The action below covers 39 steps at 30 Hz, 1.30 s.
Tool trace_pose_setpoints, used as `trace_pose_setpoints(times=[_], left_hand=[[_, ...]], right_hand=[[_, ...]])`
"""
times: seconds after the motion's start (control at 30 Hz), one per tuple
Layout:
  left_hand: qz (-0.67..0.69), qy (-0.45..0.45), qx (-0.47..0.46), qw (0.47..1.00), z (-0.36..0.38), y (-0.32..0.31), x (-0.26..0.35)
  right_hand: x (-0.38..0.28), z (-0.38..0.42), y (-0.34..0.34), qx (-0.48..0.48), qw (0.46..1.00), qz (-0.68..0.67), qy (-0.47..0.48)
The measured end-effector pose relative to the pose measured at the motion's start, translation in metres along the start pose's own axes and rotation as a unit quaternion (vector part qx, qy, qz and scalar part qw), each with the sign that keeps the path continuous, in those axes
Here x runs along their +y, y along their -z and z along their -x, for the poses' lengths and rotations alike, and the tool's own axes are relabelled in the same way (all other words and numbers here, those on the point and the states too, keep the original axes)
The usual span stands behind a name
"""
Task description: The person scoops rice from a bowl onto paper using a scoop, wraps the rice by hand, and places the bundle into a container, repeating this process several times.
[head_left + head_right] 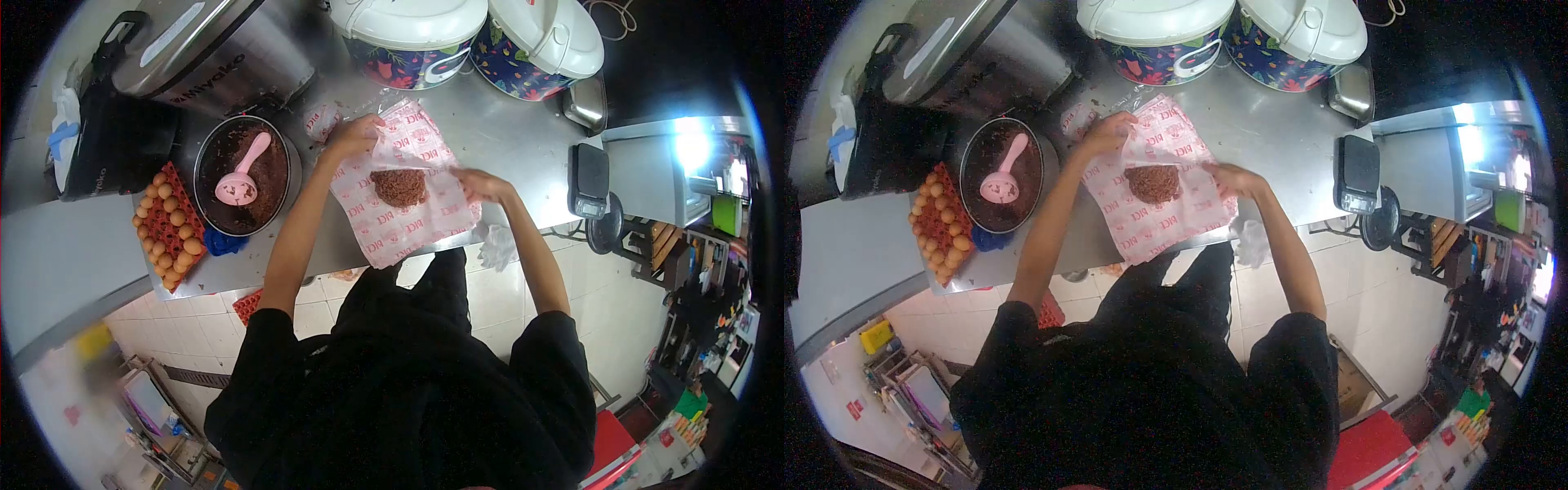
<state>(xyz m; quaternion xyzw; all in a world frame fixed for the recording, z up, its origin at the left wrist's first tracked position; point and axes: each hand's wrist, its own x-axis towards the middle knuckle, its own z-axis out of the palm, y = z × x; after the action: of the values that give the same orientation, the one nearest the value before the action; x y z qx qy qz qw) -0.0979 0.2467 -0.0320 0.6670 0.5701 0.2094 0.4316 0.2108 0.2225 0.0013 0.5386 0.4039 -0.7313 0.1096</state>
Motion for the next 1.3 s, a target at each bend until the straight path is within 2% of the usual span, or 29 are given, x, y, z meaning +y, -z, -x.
trace_pose_setpoints(times=[0.03,0.1,0.13,0.17,0.2,0.23,0.3,0.37,0.4,0.43,0.47,0.5,0.53,0.57,0.6,0.63,0.7,0.73,0.77,0.87,0.9,0.93,0.97,1.0,1.07,1.17,1.23,1.27,1.3], left_hand=[[0.004,0.002,0.000,1.000,-0.001,0.001,0.006],[-0.007,0.064,-0.068,0.996,-0.008,0.006,0.021],[-0.006,0.066,-0.070,0.995,-0.009,0.006,0.032],[-0.095,0.071,-0.036,0.992,-0.011,0.003,0.044],[-0.183,0.075,-0.002,0.980,-0.015,-0.002,0.047],[-0.183,0.076,-0.004,0.980,-0.017,-0.007,0.049],[-0.274,0.105,0.009,0.956,-0.025,-0.010,0.052],[-0.309,0.101,0.022,0.946,-0.026,-0.016,0.053],[-0.342,0.094,0.037,0.934,-0.027,-0.018,0.055],[-0.341,0.092,0.035,0.935,-0.025,-0.019,0.056],[-0.342,0.073,0.048,0.936,-0.022,-0.015,0.055],[-0.344,0.055,0.059,0.936,-0.015,-0.011,0.053],[-0.344,0.055,0.058,0.935,-0.007,-0.005,0.044],[-0.269,0.047,0.068,0.959,0.003,0.003,0.033],[-0.191,0.041,0.078,0.978,0.012,0.005,0.027],[-0.191,0.044,0.078,0.978,0.024,0.005,0.034],[-0.139,0.053,0.120,0.981,0.046,0.004,0.050],[-0.139,0.054,0.118,0.982,0.056,0.001,0.057],[-0.119,0.023,0.125,0.985,0.061,-0.001,0.066],[-0.090,-0.045,0.155,0.983,0.068,-0.016,0.074],[-0.083,-0.080,0.171,0.978,0.074,-0.024,0.076],[-0.082,-0.068,0.130,0.986,0.081,-0.030,0.086],[-0.082,-0.070,0.131,0.986,0.087,-0.039,0.091],[-0.111,-0.089,0.120,0.982,0.093,-0.049,0.093],[-0.142,-0.108,0.109,0.978,0.102,-0.064,0.092],[-0.067,-0.135,0.103,0.983,0.109,-0.071,0.092],[-0.102,-0.175,0.071,0.977,0.113,-0.063,0.096],[-0.101,-0.173,0.072,0.977,0.112,-0.063,0.089],[-0.068,-0.115,0.031,0.991,0.105,-0.063,0.077]], right_hand=[[0.011,0.007,-0.009,0.000,1.000,0.002,-0.004],[0.029,0.019,-0.026,0.011,0.970,-0.158,0.187],[0.030,0.021,-0.030,0.053,0.964,-0.127,0.228],[0.030,0.021,-0.032,0.052,0.964,-0.129,0.226],[0.028,0.022,-0.032,0.071,0.944,-0.158,0.281],[0.026,0.023,-0.034,0.089,0.919,-0.187,0.335],[0.013,0.031,-0.039,0.109,0.914,-0.140,0.364],[-0.003,0.046,-0.053,0.129,0.908,-0.097,0.387],[-0.011,0.053,-0.060,0.258,0.816,0.226,0.465],[-0.014,0.056,-0.066,0.351,0.615,0.520,0.478],[-0.013,0.053,-0.069,0.256,0.623,0.566,0.475],[-0.007,0.047,-0.066,0.257,0.623,0.567,0.475],[0.002,0.043,-0.062,0.241,0.626,0.642,0.372],[0.010,0.038,-0.056,0.223,0.619,0.705,0.264],[0.012,0.048,-0.052,0.298,0.632,0.678,0.229],[0.017,0.049,-0.058,0.296,0.632,0.678,0.230],[0.029,0.053,-0.072,0.389,0.582,0.612,0.369],[0.029,0.055,-0.081,0.337,0.572,0.614,0.428],[0.031,0.052,-0.078,0.338,0.571,0.614,0.427],[0.030,0.047,-0.071,0.426,0.632,0.586,0.276],[0.031,0.044,-0.080,0.423,0.634,0.585,0.276],[0.031,0.039,-0.087,0.418,0.599,0.587,0.349],[0.030,0.035,-0.091,0.412,0.558,0.586,0.419],[0.025,0.031,-0.088,0.361,0.538,0.613,0.452],[0.003,0.025,-0.084,0.335,0.538,0.607,0.481],[-0.025,0.023,-0.074,0.298,0.519,0.601,0.530],[-0.032,0.020,-0.071,0.219,0.641,0.614,0.406],[-0.034,0.020,-0.070,0.217,0.642,0.614,0.406],[-0.044,0.025,-0.069,0.231,0.643,0.592,0.426]])
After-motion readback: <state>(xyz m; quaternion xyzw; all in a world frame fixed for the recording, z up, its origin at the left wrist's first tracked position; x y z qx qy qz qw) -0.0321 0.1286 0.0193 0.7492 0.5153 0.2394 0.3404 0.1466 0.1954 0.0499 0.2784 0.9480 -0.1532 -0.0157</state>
